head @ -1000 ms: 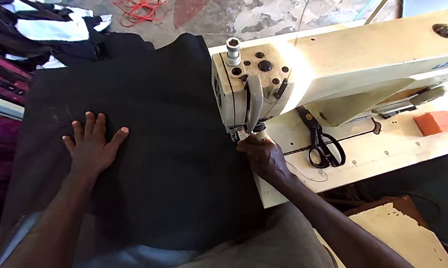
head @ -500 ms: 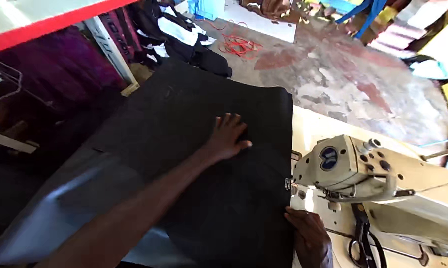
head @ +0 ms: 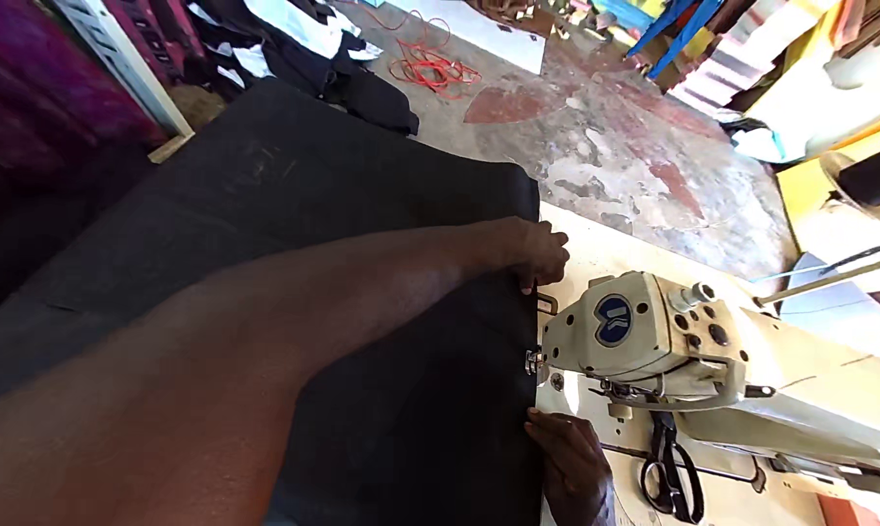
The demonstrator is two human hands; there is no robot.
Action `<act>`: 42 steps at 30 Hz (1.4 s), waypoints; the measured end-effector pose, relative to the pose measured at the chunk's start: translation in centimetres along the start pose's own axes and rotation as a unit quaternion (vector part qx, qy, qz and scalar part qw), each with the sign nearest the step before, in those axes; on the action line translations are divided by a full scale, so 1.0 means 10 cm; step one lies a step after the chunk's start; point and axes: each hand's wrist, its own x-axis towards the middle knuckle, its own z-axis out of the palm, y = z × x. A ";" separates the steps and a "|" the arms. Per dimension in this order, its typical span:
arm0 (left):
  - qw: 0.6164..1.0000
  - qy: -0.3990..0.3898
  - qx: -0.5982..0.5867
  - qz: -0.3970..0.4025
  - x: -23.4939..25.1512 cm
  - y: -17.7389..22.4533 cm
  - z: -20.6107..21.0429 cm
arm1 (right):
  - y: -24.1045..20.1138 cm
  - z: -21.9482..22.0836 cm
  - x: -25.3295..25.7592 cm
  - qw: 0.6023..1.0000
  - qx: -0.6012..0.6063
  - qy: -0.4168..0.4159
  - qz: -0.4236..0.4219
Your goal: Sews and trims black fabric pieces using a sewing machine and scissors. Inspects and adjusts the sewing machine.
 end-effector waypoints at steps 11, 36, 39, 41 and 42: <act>0.972 0.218 0.088 0.010 -1.33 0.65 0.29 | -0.02 0.00 -0.03 1.000 0.010 0.003 0.016; 0.884 0.215 -0.135 -0.392 -1.56 1.98 1.02 | 0.02 0.00 -0.05 1.000 0.021 0.001 0.021; 0.882 0.205 -0.161 -0.392 -1.73 2.11 1.10 | 0.02 -0.02 -0.08 0.999 0.047 0.002 0.011; 0.876 0.197 -0.164 -0.409 -1.94 2.15 1.16 | -0.01 -0.03 -0.13 0.998 0.065 0.000 0.012; 0.868 0.199 -0.158 -0.426 -2.06 2.14 1.19 | -0.05 -0.04 -0.17 0.997 0.074 0.001 0.017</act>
